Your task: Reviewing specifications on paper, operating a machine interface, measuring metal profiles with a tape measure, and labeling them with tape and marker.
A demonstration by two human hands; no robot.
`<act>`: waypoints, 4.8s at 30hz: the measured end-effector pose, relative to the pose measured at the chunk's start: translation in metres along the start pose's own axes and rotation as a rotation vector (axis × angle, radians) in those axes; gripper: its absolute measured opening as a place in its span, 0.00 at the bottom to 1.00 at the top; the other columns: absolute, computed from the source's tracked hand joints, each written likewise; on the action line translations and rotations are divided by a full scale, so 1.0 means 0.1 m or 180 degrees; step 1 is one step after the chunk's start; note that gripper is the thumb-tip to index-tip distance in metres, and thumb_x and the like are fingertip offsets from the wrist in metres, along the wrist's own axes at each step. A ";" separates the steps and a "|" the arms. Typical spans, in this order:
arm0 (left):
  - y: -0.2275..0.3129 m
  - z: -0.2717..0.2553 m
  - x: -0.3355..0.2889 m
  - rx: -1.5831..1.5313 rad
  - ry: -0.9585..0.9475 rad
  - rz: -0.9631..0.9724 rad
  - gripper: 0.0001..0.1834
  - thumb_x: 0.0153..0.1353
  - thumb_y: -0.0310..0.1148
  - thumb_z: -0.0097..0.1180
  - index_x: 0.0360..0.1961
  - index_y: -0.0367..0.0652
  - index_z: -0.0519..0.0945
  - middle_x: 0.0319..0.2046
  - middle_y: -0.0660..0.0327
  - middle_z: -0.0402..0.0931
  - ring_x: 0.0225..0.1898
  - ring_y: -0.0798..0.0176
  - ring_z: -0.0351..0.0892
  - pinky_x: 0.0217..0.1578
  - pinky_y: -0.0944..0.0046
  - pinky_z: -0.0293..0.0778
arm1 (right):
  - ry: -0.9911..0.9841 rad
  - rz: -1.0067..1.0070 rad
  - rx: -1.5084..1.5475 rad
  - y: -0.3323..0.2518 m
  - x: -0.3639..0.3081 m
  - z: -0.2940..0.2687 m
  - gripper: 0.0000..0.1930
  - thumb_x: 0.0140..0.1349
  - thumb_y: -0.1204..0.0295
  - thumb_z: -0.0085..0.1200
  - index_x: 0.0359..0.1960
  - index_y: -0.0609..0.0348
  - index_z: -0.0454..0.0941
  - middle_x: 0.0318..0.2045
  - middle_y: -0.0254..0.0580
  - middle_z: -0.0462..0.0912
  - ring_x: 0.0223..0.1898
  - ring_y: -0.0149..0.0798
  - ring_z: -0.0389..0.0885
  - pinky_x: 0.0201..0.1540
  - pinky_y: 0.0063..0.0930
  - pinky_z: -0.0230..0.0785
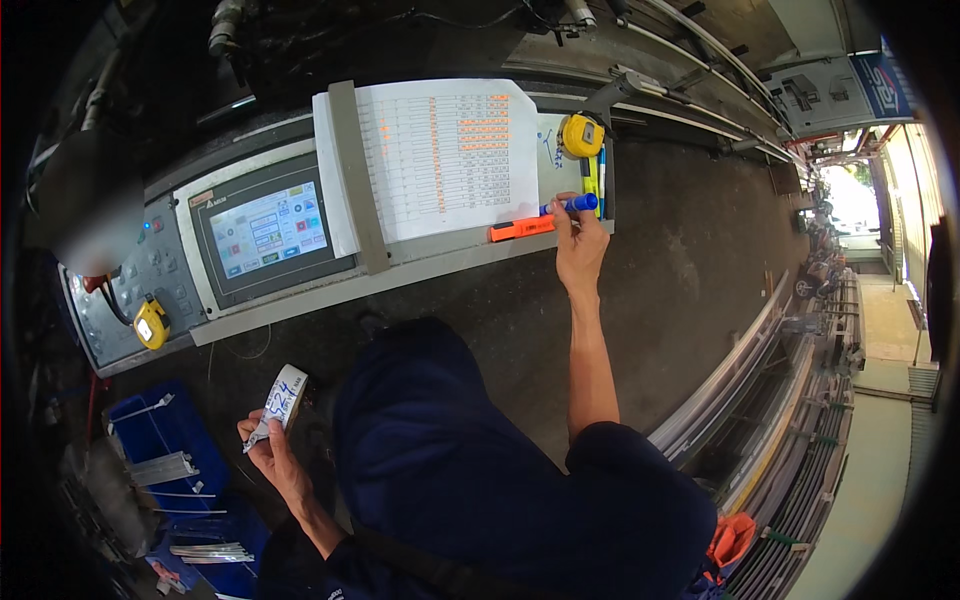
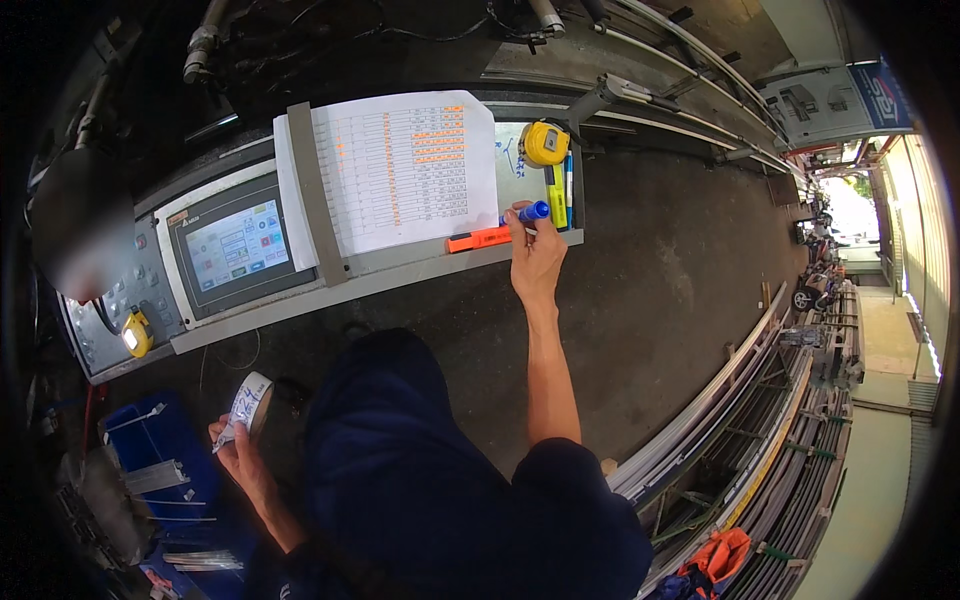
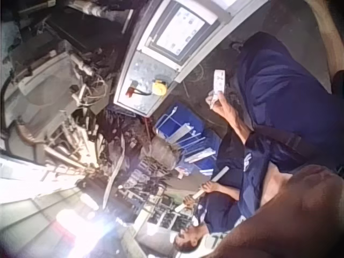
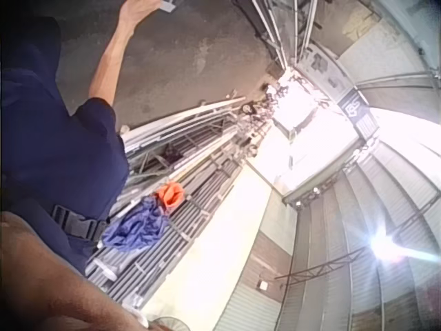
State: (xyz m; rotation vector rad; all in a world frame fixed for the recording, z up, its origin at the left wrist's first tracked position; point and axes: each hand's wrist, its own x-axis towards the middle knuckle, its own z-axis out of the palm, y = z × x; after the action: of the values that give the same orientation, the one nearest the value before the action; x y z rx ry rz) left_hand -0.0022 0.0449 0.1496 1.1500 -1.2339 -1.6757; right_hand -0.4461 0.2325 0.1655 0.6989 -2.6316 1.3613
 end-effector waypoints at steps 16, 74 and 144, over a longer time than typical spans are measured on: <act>0.13 0.09 0.19 0.0042 -0.0358 0.0233 0.12 0.68 0.30 0.58 0.37 0.44 0.65 0.39 0.61 0.69 0.40 0.70 0.71 0.43 0.68 0.70 | -0.0047 -0.0073 -0.1024 0.25 0.37 -0.19 0.14 0.65 0.68 0.61 0.45 0.66 0.78 0.34 0.56 0.85 0.34 0.55 0.86 0.36 0.38 0.75; 1.26 -4.74 -1.63 -0.0344 0.4850 0.1972 0.07 0.68 0.23 0.58 0.35 0.39 0.71 0.38 0.60 0.79 0.35 0.74 0.77 0.37 0.73 0.73 | -0.6782 -0.2735 0.1246 -5.73 -5.86 3.66 0.12 0.67 0.70 0.58 0.47 0.61 0.84 0.32 0.43 0.87 0.31 0.31 0.83 0.34 0.27 0.73; 1.17 -5.16 -1.06 0.2526 0.6402 -0.1732 0.25 0.54 0.35 0.67 0.54 0.48 0.76 0.53 0.66 0.78 0.63 0.59 0.70 0.71 0.34 0.38 | -0.5404 -0.5296 0.1092 -7.12 -6.65 5.00 0.22 0.56 0.53 0.66 0.30 0.65 0.85 0.49 0.66 0.76 0.57 0.60 0.76 0.55 0.51 0.71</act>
State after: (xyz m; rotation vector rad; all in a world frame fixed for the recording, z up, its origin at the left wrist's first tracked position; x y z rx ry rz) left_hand 0.5264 -0.0397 0.2177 2.5688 -0.0559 0.3986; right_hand 0.5186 -0.2832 0.2082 3.6808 -0.5346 0.3670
